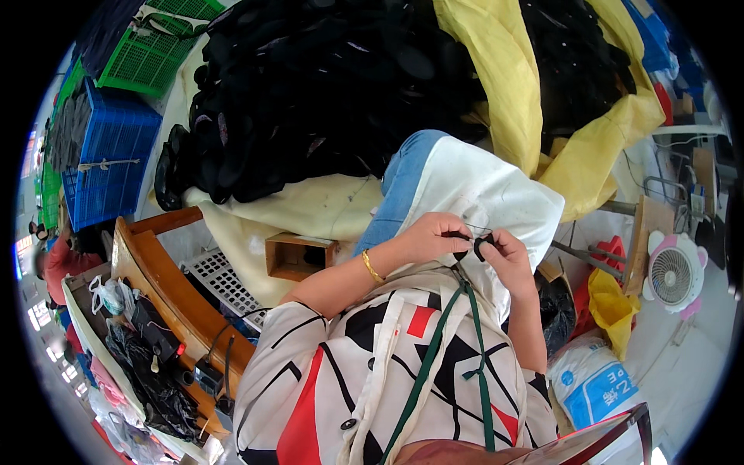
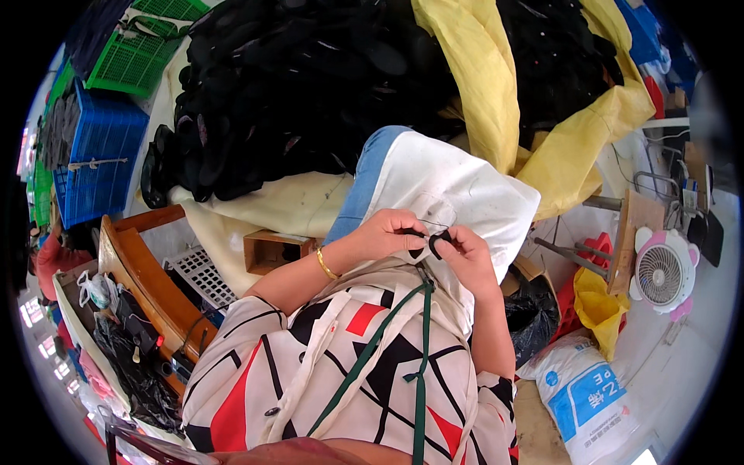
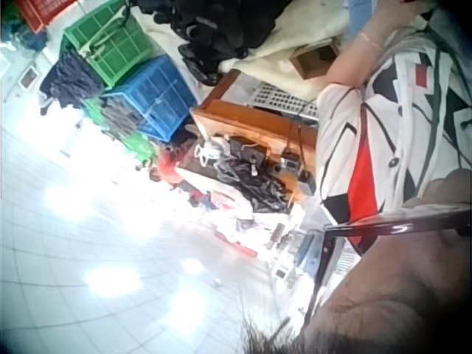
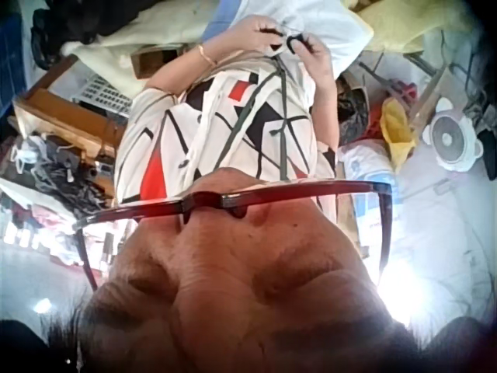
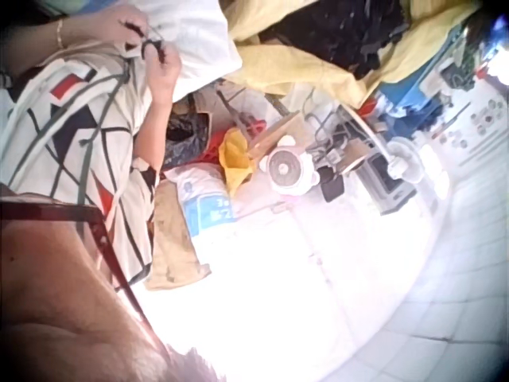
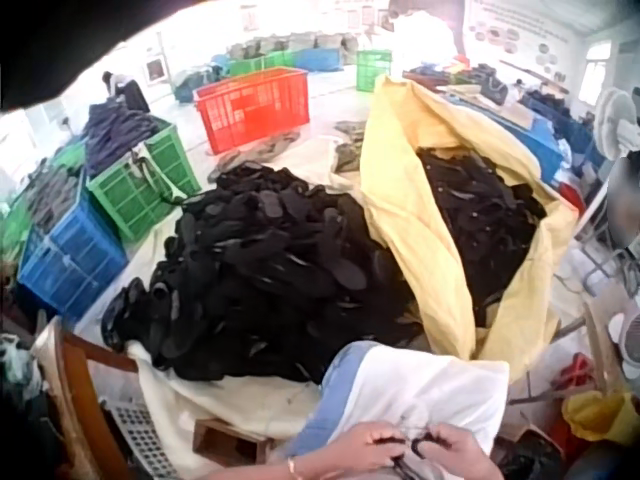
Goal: The person sits on the floor and sews a black shoe using a needle and thread. They repeatedly pull the thread through the shoe's upper part to stitch it. The person handles multiple shoes, picking them up from a pile and placing them on their lap to work on them.
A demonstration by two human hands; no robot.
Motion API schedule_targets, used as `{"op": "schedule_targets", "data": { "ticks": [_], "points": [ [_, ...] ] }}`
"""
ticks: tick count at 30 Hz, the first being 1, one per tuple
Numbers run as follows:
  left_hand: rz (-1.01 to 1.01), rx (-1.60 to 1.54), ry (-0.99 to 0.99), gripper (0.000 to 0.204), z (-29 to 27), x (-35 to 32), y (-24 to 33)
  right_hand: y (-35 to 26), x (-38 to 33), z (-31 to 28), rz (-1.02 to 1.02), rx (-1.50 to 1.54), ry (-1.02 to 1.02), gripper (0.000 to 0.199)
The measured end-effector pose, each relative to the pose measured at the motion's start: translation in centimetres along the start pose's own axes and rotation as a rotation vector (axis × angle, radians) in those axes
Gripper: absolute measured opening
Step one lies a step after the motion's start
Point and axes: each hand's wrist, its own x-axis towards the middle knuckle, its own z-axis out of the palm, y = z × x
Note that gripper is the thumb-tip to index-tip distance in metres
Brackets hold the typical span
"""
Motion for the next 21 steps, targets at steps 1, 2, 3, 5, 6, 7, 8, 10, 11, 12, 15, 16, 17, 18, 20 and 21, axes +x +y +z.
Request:
{"op": "schedule_targets", "data": {
  "ticks": [1, 2, 3, 5, 6, 7, 8, 10, 11, 12, 15, 16, 17, 18, 20, 21],
  "points": [
    [0.044, 0.025, 0.023, 0.014, -0.8, 0.3, 0.0, -0.4, 0.4, 0.0, 0.003, 0.023, 0.003, 0.006],
    [0.088, 0.051, 0.045, 0.014, -1.6, 0.6, 0.0, -0.8, 0.8, -0.1, 0.005, 0.047, 0.007, 0.006],
    [0.131, 0.077, 0.067, 0.013, -2.5, 0.8, 0.1, -1.0, 1.3, -0.2, 0.007, 0.071, 0.012, 0.006],
    [0.059, -0.184, 0.315, 0.014, -5.7, 1.8, -0.6, -0.1, 2.2, -0.9, -0.008, 0.078, 0.173, 0.006],
    [0.059, -0.251, 0.448, 0.014, -7.9, 2.3, -1.0, 0.3, 2.6, -1.3, -0.005, 0.128, 0.248, 0.007],
    [0.053, -0.246, 0.591, 0.015, -10.7, 2.8, -2.4, 0.8, 3.1, -1.8, 0.003, 0.174, 0.322, 0.008],
    [0.015, -0.316, 0.714, 0.014, -13.2, 3.3, -4.0, 1.5, 3.2, -2.7, 0.027, 0.262, 0.354, 0.011],
    [-0.138, -0.471, 0.89, 0.016, -19.0, 4.2, -10.5, 1.3, 3.8, -2.6, 0.046, 0.377, 0.409, 0.012],
    [-0.132, -0.484, 0.931, 0.019, -21.3, 4.7, -13.8, 1.1, 4.2, -2.7, 0.05, 0.432, 0.434, 0.013],
    [-0.176, -0.496, 0.951, 0.02, -22.9, 5.6, -15.6, 1.8, 4.1, -3.1, 0.068, 0.424, 0.455, 0.012],
    [-0.369, -0.565, 1.053, 0.022, -27.1, 8.7, -21.7, 2.2, 4.3, -3.0, 0.124, 0.403, 0.466, 0.012],
    [-0.414, -0.499, 1.124, 0.022, -28.0, 9.6, -23.8, 2.2, 4.5, -2.9, 0.139, 0.379, 0.468, 0.012],
    [-0.452, -0.433, 1.191, 0.022, -28.6, 10.8, -25.9, 1.9, 4.7, -2.8, 0.15, 0.352, 0.474, 0.012],
    [-0.494, -0.362, 1.253, 0.023, -29.1, 11.8, -27.3, 2.1, 4.7, -3.0, 0.168, 0.334, 0.463, 0.012],
    [-0.508, -0.4, 1.081, 0.022, -29.7, 12.9, -28.2, 2.3, 4.5, -3.0, 0.194, 0.307, 0.47, 0.012],
    [-0.511, -0.424, 1.002, 0.022, -29.9, 13.1, -28.8, 2.3, 4.6, -3.0, 0.207, 0.287, 0.471, 0.011]
  ]
}}
